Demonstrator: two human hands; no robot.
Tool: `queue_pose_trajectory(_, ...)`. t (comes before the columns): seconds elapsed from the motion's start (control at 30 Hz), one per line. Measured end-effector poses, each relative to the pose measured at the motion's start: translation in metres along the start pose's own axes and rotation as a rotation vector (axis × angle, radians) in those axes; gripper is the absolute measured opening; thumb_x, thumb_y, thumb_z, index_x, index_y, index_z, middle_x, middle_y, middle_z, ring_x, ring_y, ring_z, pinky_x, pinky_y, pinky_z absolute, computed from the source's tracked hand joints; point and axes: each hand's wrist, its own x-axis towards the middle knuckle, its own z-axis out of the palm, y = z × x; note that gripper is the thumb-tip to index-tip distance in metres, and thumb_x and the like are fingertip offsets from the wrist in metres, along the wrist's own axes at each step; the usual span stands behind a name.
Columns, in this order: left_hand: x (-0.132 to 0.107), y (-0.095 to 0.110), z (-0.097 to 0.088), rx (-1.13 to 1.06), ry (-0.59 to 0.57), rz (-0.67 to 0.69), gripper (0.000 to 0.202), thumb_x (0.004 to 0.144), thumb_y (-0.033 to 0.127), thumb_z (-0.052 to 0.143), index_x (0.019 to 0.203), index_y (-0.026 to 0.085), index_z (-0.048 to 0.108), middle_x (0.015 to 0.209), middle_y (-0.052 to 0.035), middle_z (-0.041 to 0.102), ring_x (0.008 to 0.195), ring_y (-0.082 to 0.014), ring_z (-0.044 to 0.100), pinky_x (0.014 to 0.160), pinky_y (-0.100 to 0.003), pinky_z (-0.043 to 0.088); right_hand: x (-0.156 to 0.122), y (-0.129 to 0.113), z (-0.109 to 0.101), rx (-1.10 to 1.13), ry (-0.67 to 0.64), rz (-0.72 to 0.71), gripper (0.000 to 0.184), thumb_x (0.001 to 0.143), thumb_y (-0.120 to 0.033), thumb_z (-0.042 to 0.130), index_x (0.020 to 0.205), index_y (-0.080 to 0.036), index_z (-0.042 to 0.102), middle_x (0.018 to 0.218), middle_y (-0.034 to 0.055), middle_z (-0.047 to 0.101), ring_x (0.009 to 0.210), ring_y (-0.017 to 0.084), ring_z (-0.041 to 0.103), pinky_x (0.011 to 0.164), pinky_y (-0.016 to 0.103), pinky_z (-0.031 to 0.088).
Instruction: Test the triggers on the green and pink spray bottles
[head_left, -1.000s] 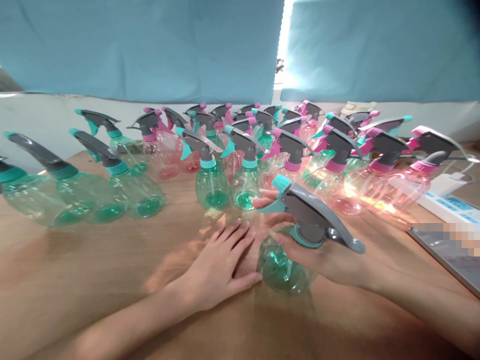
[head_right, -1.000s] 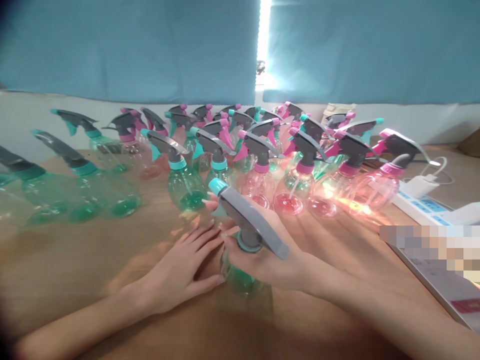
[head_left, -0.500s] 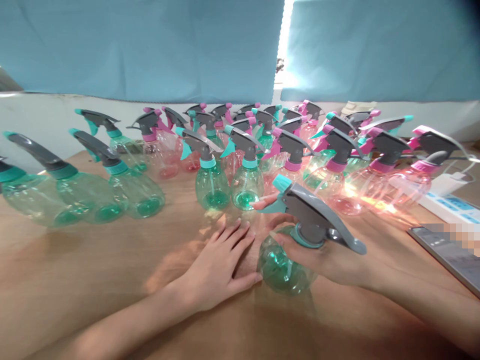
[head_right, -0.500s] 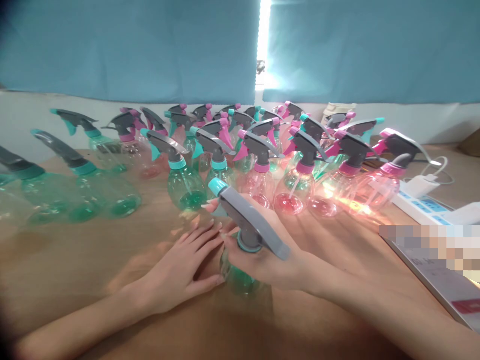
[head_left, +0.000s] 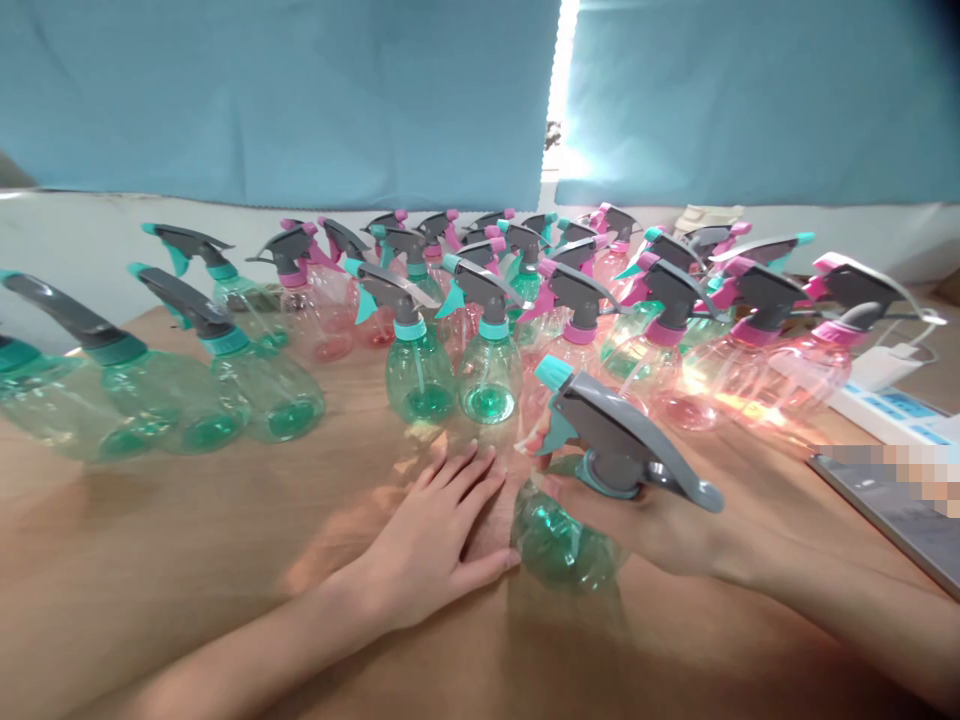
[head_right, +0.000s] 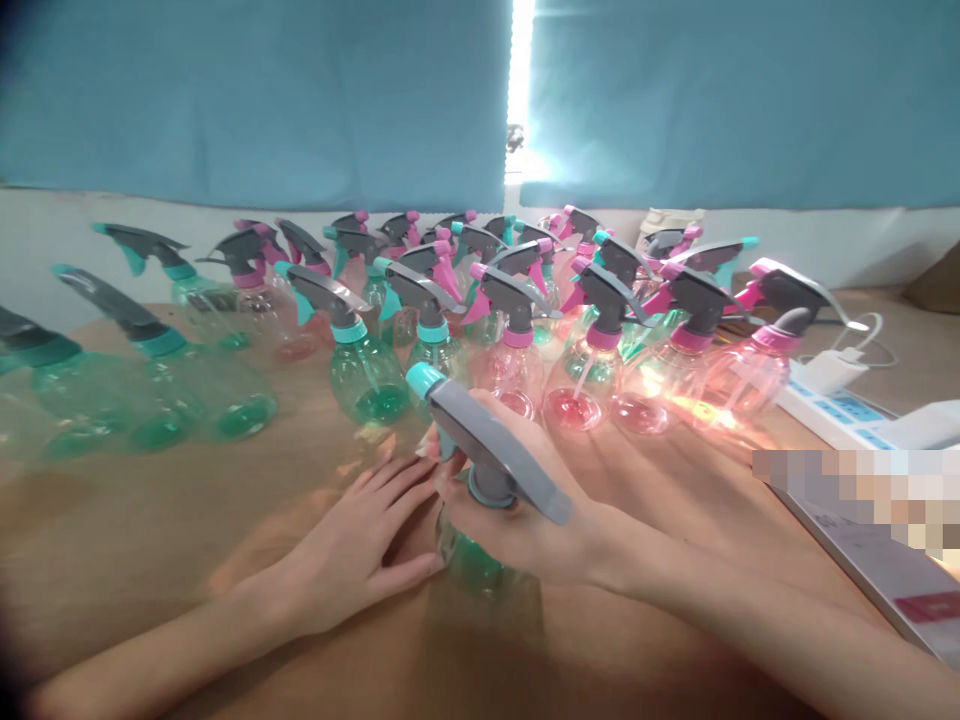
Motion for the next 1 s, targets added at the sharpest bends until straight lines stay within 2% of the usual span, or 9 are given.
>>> queue_pose_trajectory(0.23, 0.001, -0.002, 0.0, -0.015, 0.009, 0.001, 0.069, 0.091, 0.058, 0.056, 0.144, 0.016, 0.044, 0.153, -0.0143, 0.038, 0.144, -0.0339, 0.028, 0.115, -0.057, 0.02, 0.0, 0.005, -0.002, -0.09, -0.008, -0.021, 0.005, 0.079, -0.021, 0.052, 0.078, -0.025, 0.056, 0.077, 0.0017, 0.068, 0.076, 0.021, 0.07, 0.067, 0.032, 0.059)
queue_pose_trajectory(0.37, -0.001, -0.002, 0.001, -0.078, 0.024, 0.012, 0.075, 0.086, 0.059, 0.063, 0.144, 0.017, 0.043, 0.152, -0.0167, 0.039, 0.142, -0.0374, 0.029, 0.113, -0.06, 0.024, -0.002, 0.007, 0.0, -0.038, -0.023, -0.022, 0.012, 0.078, -0.016, 0.053, 0.069, -0.024, 0.055, 0.093, 0.0045, 0.071, 0.088, 0.021, 0.07, 0.076, 0.035, 0.058)
queue_pose_trajectory(0.47, -0.003, -0.001, 0.002, -0.18, 0.105, 0.016, 0.078, 0.083, 0.056, 0.067, 0.146, 0.019, 0.039, 0.15, -0.0171, 0.041, 0.139, -0.0374, 0.034, 0.11, -0.058, 0.029, -0.004, 0.01, 0.005, -0.011, 0.017, 0.001, 0.013, 0.08, -0.022, 0.057, 0.067, -0.024, 0.059, 0.093, 0.0054, 0.072, 0.088, 0.022, 0.07, 0.078, 0.036, 0.058)
queue_pose_trajectory(0.57, -0.005, 0.004, 0.003, -0.298, 0.246, 0.062, 0.08, 0.081, 0.053, 0.069, 0.146, 0.02, 0.034, 0.145, -0.0161, 0.044, 0.133, -0.0353, 0.042, 0.109, -0.053, 0.035, -0.004, 0.013, 0.014, -0.041, 0.1, 0.011, 0.01, 0.08, -0.032, 0.06, 0.081, -0.024, 0.065, 0.083, 0.0057, 0.071, 0.08, 0.024, 0.07, 0.072, 0.039, 0.058)
queue_pose_trajectory(0.63, -0.007, 0.008, 0.003, -0.348, 0.327, 0.095, 0.081, 0.079, 0.052, 0.071, 0.144, 0.02, 0.033, 0.142, -0.0159, 0.045, 0.129, -0.0353, 0.044, 0.107, -0.052, 0.037, -0.003, 0.012, 0.022, -0.084, 0.131, 0.008, 0.017, 0.08, -0.036, 0.061, 0.09, -0.024, 0.066, 0.074, 0.0032, 0.068, 0.072, 0.023, 0.067, 0.067, 0.039, 0.057)
queue_pose_trajectory(0.73, -0.015, 0.013, 0.0, -0.384, 0.415, 0.091, 0.081, 0.08, 0.049, 0.071, 0.144, 0.022, 0.029, 0.14, -0.015, 0.044, 0.13, -0.0353, 0.043, 0.108, -0.052, 0.036, 0.003, 0.006, 0.038, -0.1, 0.145, -0.005, 0.016, 0.083, -0.039, 0.059, 0.088, -0.025, 0.065, 0.064, -0.0006, 0.06, 0.062, 0.02, 0.061, 0.059, 0.036, 0.053)
queue_pose_trajectory(0.8, -0.024, 0.013, -0.002, -0.398, 0.449, 0.048, 0.081, 0.082, 0.049, 0.07, 0.145, 0.024, 0.025, 0.141, -0.0143, 0.042, 0.131, -0.0358, 0.042, 0.107, -0.054, 0.036, 0.01, 0.002, 0.053, -0.043, 0.148, -0.031, 0.015, 0.084, -0.04, 0.059, 0.087, -0.026, 0.064, 0.065, -0.0011, 0.059, 0.061, 0.019, 0.06, 0.059, 0.035, 0.053)
queue_pose_trajectory(0.9, -0.042, 0.008, -0.003, -0.415, 0.511, -0.023, 0.086, 0.08, 0.052, 0.071, 0.146, 0.027, 0.022, 0.141, -0.0143, 0.042, 0.129, -0.0374, 0.044, 0.103, -0.056, 0.04, 0.023, -0.002, 0.077, -0.018, 0.162, -0.123, 0.019, 0.084, -0.042, 0.061, 0.09, -0.025, 0.062, 0.073, -0.0007, 0.061, 0.07, 0.019, 0.061, 0.07, 0.037, 0.054)
queue_pose_trajectory(1.0, -0.061, -0.005, -0.004, -0.4, 0.597, -0.086, 0.08, 0.08, 0.053, 0.071, 0.142, 0.027, 0.027, 0.14, -0.0143, 0.044, 0.129, -0.037, 0.044, 0.103, -0.055, 0.041, 0.038, -0.005, 0.103, -0.047, 0.156, -0.178, 0.021, 0.085, -0.044, 0.062, 0.085, -0.024, 0.058, 0.077, -0.0001, 0.058, 0.072, 0.018, 0.058, 0.071, 0.037, 0.052)
